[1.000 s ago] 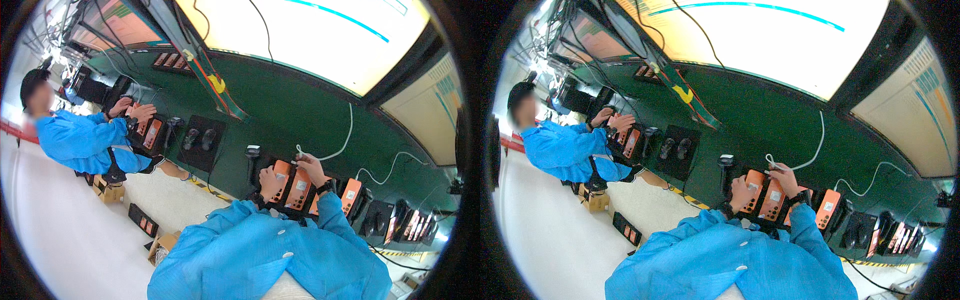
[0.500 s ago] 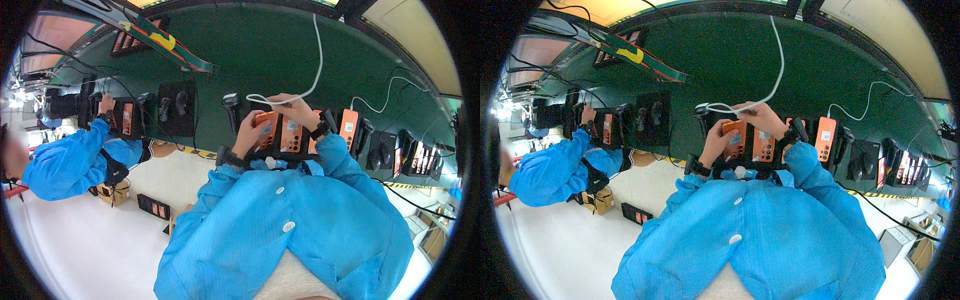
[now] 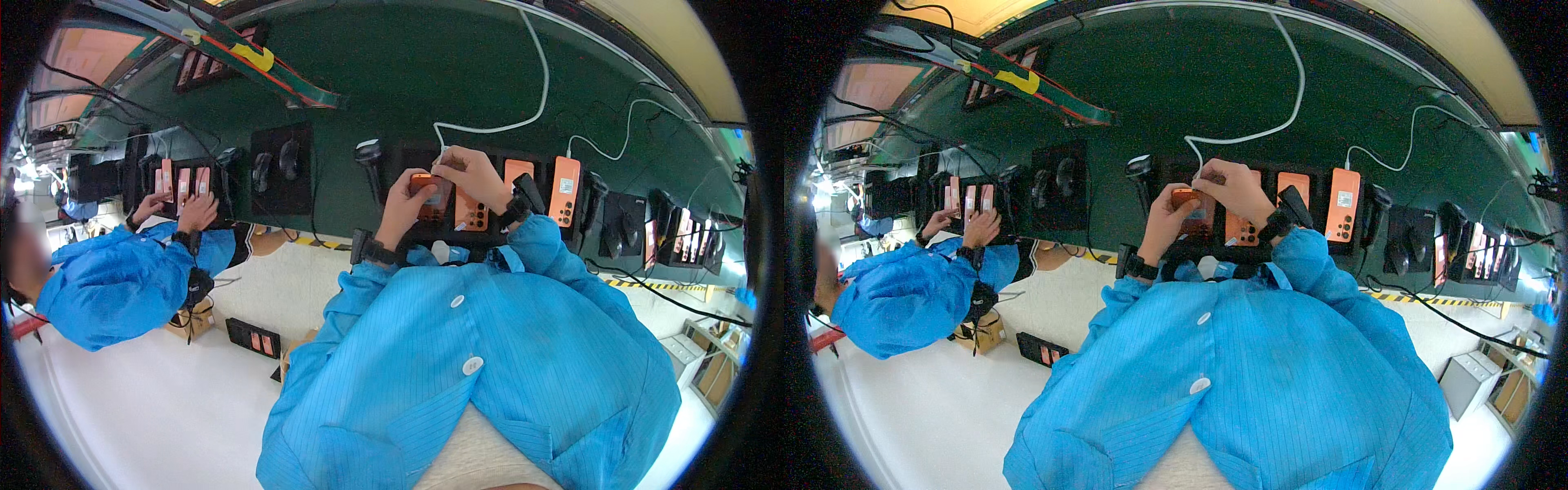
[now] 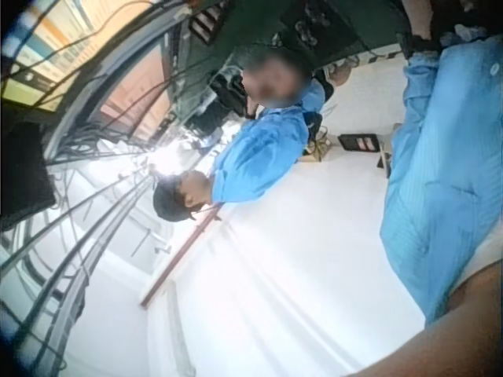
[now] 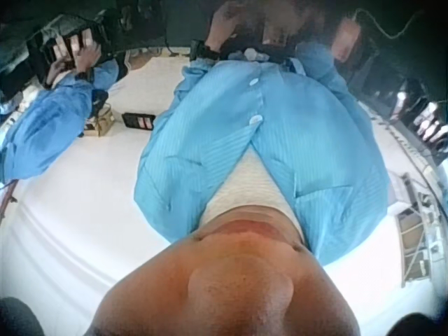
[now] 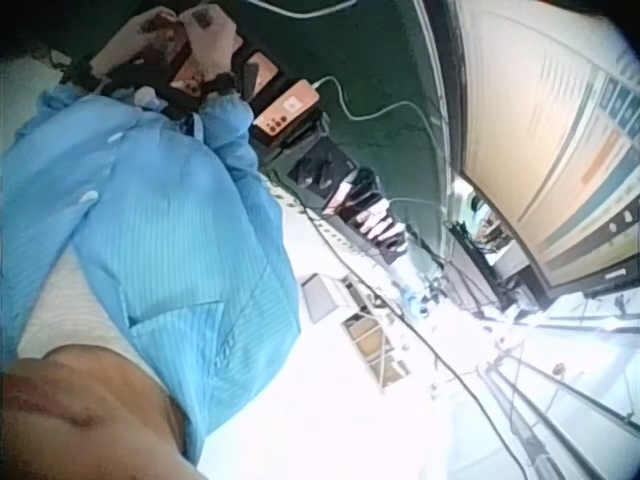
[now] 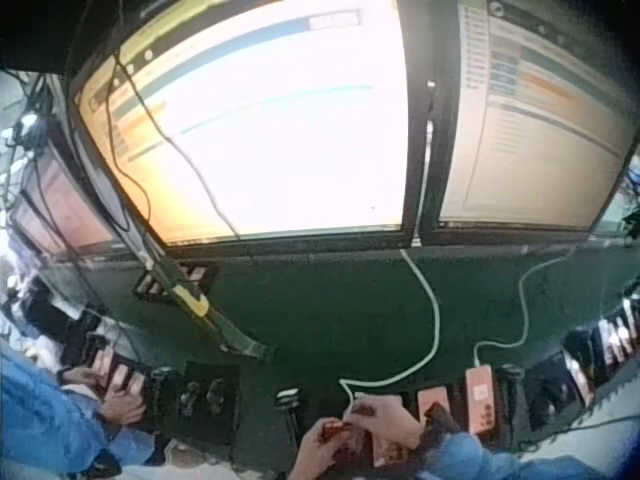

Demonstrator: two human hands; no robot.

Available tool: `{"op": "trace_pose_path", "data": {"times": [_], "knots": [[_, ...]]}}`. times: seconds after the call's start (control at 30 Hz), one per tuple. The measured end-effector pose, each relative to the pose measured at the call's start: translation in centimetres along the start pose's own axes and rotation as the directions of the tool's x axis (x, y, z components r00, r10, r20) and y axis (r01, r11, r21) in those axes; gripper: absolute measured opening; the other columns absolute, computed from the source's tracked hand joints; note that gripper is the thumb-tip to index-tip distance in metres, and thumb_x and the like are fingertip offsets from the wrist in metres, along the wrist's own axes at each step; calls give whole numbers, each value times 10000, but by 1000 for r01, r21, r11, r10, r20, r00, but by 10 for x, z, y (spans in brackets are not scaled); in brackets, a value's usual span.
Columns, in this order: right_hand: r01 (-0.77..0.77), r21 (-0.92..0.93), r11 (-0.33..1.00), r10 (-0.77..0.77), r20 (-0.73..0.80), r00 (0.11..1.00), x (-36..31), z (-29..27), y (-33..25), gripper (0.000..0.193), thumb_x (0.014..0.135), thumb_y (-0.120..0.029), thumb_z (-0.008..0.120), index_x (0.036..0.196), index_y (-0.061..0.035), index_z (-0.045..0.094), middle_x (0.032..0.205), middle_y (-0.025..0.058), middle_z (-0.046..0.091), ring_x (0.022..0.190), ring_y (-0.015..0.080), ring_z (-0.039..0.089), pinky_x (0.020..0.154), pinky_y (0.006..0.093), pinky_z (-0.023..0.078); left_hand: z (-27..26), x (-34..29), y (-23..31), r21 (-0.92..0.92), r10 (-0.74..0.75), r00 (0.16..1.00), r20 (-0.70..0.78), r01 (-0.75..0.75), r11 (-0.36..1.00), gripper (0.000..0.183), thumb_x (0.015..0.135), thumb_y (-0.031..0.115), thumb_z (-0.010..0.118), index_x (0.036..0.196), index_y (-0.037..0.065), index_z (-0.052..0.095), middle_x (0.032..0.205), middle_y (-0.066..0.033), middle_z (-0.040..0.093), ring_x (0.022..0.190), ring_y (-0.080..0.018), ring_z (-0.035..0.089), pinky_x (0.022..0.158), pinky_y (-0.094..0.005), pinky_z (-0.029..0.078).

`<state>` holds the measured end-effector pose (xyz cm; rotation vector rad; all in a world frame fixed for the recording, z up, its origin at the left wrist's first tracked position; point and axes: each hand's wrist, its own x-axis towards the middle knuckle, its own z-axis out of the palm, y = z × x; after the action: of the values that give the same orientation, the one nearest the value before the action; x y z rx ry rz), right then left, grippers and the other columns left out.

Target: The recorder is testing and initializing orange industrial handheld devices by scanning barcodes and plugging in data/power cables at a factory station.

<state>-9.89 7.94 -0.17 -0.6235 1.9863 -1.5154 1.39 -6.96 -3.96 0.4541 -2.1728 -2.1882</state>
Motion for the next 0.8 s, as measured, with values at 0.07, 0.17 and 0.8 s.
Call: {"op": "trace_pose_path", "data": {"times": [0.07,0.17,0.8], "knots": [[14,-106,994,-11,21,1000,0,1,-5,206,830,-209,670,872,-9,637,810,102,674,751,185,653,658,309,500,0,1,1,-36,10,1000,9,-10,999,257,849,81,657,1084,32,565,971,-54,641,894,-116,594,797,-271,480],[-10,-236,972,25,64,998,-3,-6,-23,156,822,-161,668,880,-19,643,744,87,645,719,107,616,659,282,505,4,4,1,-84,38,999,31,-35,996,253,853,65,646,1088,23,562,1005,-66,637,923,-126,592,821,-272,475],[-33,-167,985,61,164,985,-237,-56,74,312,912,-281,528,1047,-16,624,985,181,650,914,311,623,807,393,487,124,-6,11,843,601,798,45,-354,406,271,876,80,522,1105,-64,531,1101,-243,528,1048,-387,495,952,-462,378]]}}
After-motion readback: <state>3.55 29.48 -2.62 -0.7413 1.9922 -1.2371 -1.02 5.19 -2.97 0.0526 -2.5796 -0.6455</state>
